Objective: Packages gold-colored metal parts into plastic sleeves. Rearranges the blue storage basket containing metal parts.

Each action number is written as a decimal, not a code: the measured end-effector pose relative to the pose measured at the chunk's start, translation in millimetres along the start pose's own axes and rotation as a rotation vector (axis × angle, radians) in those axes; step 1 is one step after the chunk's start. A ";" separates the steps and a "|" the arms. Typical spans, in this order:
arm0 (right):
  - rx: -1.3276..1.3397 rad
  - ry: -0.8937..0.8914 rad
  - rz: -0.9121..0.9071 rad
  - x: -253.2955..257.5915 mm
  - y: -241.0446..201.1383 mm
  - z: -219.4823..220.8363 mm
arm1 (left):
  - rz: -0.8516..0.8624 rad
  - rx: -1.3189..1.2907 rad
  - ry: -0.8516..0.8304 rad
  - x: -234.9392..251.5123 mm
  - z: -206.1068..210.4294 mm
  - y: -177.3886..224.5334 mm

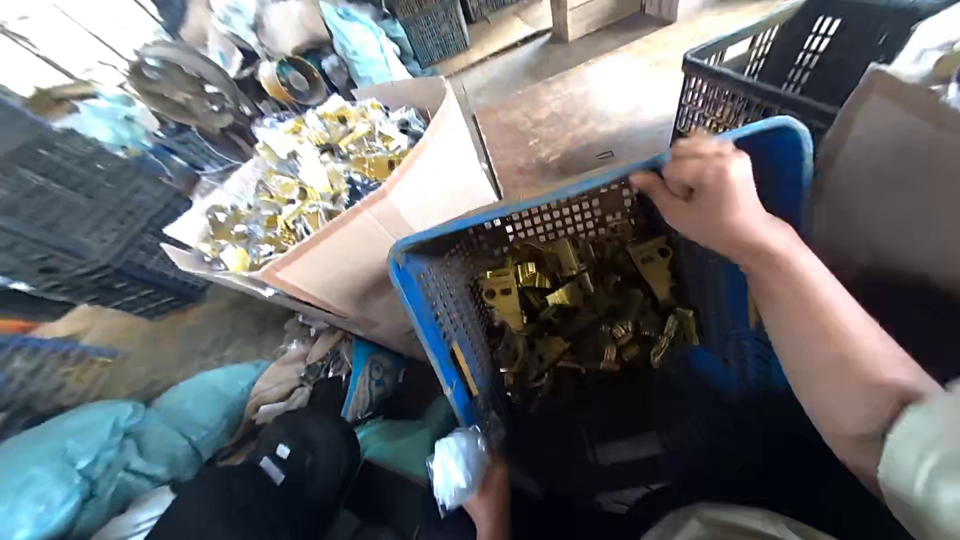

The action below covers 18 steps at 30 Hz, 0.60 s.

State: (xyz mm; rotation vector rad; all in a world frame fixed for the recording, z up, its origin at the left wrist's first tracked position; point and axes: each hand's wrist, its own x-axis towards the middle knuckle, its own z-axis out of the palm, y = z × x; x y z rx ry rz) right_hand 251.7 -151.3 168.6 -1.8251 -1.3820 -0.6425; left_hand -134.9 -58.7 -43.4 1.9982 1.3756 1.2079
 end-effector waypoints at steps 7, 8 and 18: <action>0.258 -0.507 0.445 -51.6 47.5 78.4 | -0.018 0.295 -0.058 -11.4 6.6 8.4; 0.311 -0.555 0.444 -46.0 48.0 103.1 | -0.008 0.360 -0.074 -12.6 8.0 0.2; 0.218 -0.914 0.700 5.7 80.9 335.9 | -0.152 0.168 -0.095 -41.8 15.3 -63.2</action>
